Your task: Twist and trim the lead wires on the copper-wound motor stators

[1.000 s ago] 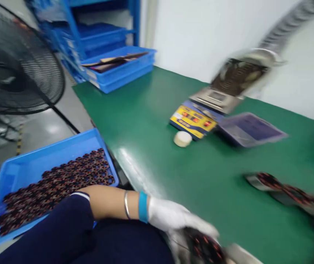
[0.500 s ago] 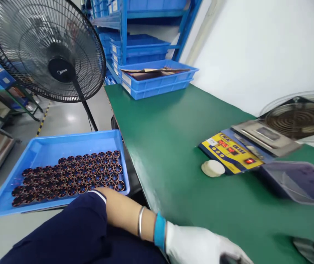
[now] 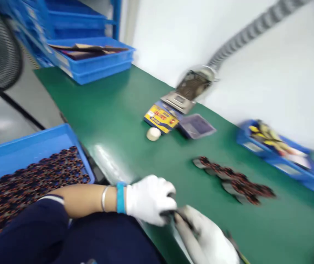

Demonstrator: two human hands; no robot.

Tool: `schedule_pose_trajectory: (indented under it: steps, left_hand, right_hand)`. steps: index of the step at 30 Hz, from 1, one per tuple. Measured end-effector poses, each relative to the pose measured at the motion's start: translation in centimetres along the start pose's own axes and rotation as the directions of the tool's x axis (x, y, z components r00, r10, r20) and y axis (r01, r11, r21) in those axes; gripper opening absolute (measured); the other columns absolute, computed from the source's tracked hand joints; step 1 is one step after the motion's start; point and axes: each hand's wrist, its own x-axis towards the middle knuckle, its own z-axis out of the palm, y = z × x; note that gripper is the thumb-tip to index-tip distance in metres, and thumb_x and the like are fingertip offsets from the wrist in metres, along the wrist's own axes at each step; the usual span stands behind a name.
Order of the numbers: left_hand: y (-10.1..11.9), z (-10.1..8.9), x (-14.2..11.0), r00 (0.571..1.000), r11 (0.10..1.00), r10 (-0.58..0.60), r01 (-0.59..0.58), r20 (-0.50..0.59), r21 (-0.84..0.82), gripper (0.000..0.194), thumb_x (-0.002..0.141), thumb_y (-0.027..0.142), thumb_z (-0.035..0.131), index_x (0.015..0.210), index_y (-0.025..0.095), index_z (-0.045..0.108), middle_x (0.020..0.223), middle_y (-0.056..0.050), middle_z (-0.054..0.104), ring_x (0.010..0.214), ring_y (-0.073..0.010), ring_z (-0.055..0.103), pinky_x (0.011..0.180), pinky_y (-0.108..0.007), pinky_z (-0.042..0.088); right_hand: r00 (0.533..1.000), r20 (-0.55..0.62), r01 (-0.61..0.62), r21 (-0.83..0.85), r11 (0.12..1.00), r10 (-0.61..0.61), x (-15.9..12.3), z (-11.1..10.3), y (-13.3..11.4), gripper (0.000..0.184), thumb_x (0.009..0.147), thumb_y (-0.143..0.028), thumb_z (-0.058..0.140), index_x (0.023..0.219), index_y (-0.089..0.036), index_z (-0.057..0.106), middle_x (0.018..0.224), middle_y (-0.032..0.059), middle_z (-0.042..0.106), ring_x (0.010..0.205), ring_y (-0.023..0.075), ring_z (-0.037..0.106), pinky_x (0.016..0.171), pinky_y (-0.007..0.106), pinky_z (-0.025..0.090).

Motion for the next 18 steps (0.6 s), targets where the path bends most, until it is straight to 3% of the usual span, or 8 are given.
schedule_pose_trajectory:
  steps: [3, 5, 6, 9, 11, 13, 15, 18]
  left_hand:
    - [-0.4, 0.3, -0.5, 0.986, 1.000, 0.009, -0.008, -0.169, 0.004, 0.028, 0.068, 0.044, 0.068, 0.077, 0.018, 0.063, 0.124, -0.014, 0.057, 0.106, -0.0295, 0.056, 0.090, -0.044, 0.047]
    - [-0.9, 0.9, -0.3, 0.975, 0.997, 0.074, -0.064, -0.210, 0.051, 0.018, 0.074, 0.035, 0.066, 0.077, 0.018, 0.062, 0.127, -0.013, 0.056, 0.115, -0.0290, 0.052, 0.099, -0.045, 0.042]
    - [-1.1, 1.3, -0.1, 0.972, 0.990, 0.113, -0.092, -0.204, 0.108, 0.011, 0.078, 0.029, 0.063, 0.080, 0.019, 0.062, 0.125, -0.012, 0.058, 0.116, -0.0284, 0.051, 0.103, -0.048, 0.038]
    - [-1.8, 2.3, 0.7, 0.987, 0.972, 0.135, -0.117, -0.082, 0.203, 0.009, 0.081, 0.018, 0.058, 0.089, 0.020, 0.062, 0.115, -0.009, 0.063, 0.109, -0.0266, 0.055, 0.106, -0.056, 0.033]
    - [-2.1, 2.5, 0.9, 0.996, 0.983, 0.087, -0.088, 0.013, 0.160, 0.012, 0.079, 0.019, 0.060, 0.090, 0.021, 0.062, 0.109, -0.008, 0.064, 0.105, -0.0261, 0.057, 0.105, -0.056, 0.034]
    - [-2.1, 2.2, 0.7, 0.998, 0.995, 0.054, -0.057, 0.037, 0.087, 0.017, 0.075, 0.022, 0.063, 0.092, 0.021, 0.061, 0.115, -0.009, 0.062, 0.111, -0.0280, 0.055, 0.106, -0.055, 0.035]
    - [-1.8, 1.5, 0.2, 0.998, 1.000, -0.006, 0.006, -0.070, 0.010, 0.024, 0.072, 0.027, 0.066, 0.094, 0.021, 0.060, 0.123, -0.012, 0.058, 0.116, -0.0295, 0.053, 0.103, -0.050, 0.040]
    - [-0.6, 0.9, -0.5, 0.931, 0.968, -0.250, 0.231, -0.267, -0.100, 0.030, 0.071, 0.042, 0.068, 0.087, 0.020, 0.055, 0.100, -0.011, 0.063, 0.091, -0.0250, 0.063, 0.079, -0.038, 0.052]
  right_hand:
    - [0.995, -0.095, 0.039, 0.003, 0.999, -0.038, 0.1, -0.2, -0.5, 0.025, 0.083, -0.035, 0.044, 0.066, -0.024, 0.059, 0.062, 0.0039, 0.062, 0.061, 0.0191, 0.059, 0.057, 0.030, 0.045]
    - [0.998, -0.010, -0.059, 0.241, 0.969, 0.063, 0.3, 0.6, -0.1, 0.026, 0.084, -0.035, 0.044, 0.066, -0.021, 0.057, 0.062, 0.0028, 0.059, 0.058, 0.0160, 0.054, 0.055, 0.027, 0.042]
    - [0.991, 0.069, -0.136, 0.421, 0.897, 0.118, 0.4, 1.3, 0.3, 0.027, 0.085, -0.036, 0.044, 0.065, -0.020, 0.055, 0.060, 0.0018, 0.057, 0.054, 0.0141, 0.051, 0.053, 0.025, 0.040]
    - [0.954, 0.225, -0.297, 0.812, 0.502, 0.200, 0.1, 3.6, 1.7, 0.027, 0.082, -0.038, 0.047, 0.064, -0.019, 0.049, 0.057, -0.0011, 0.052, 0.045, 0.0094, 0.044, 0.048, 0.024, 0.038]
    - [0.938, 0.247, -0.332, 0.840, 0.429, 0.242, -0.6, 4.5, 2.6, 0.026, 0.082, -0.038, 0.047, 0.067, -0.018, 0.051, 0.059, -0.0009, 0.053, 0.045, 0.0089, 0.046, 0.049, 0.024, 0.040]
    - [0.935, 0.171, -0.331, 0.741, 0.584, 0.312, -1.6, 4.6, 3.2, 0.023, 0.084, -0.037, 0.048, 0.079, -0.017, 0.058, 0.066, 0.0008, 0.059, 0.050, 0.0112, 0.052, 0.052, 0.025, 0.045]
    - [0.947, -0.073, -0.231, 0.522, 0.821, 0.313, -2.5, 4.2, 3.4, 0.028, 0.083, -0.035, 0.053, 0.102, -0.018, 0.060, 0.089, 0.0064, 0.067, 0.065, 0.0155, 0.061, 0.061, 0.029, 0.051]
    - [0.915, -0.402, 0.029, 0.011, 1.000, -0.022, -3.0, 4.0, 3.0, 0.047, 0.080, -0.039, 0.061, 0.121, -0.017, 0.054, 0.121, 0.0167, 0.060, 0.096, 0.0261, 0.062, 0.080, 0.040, 0.053]
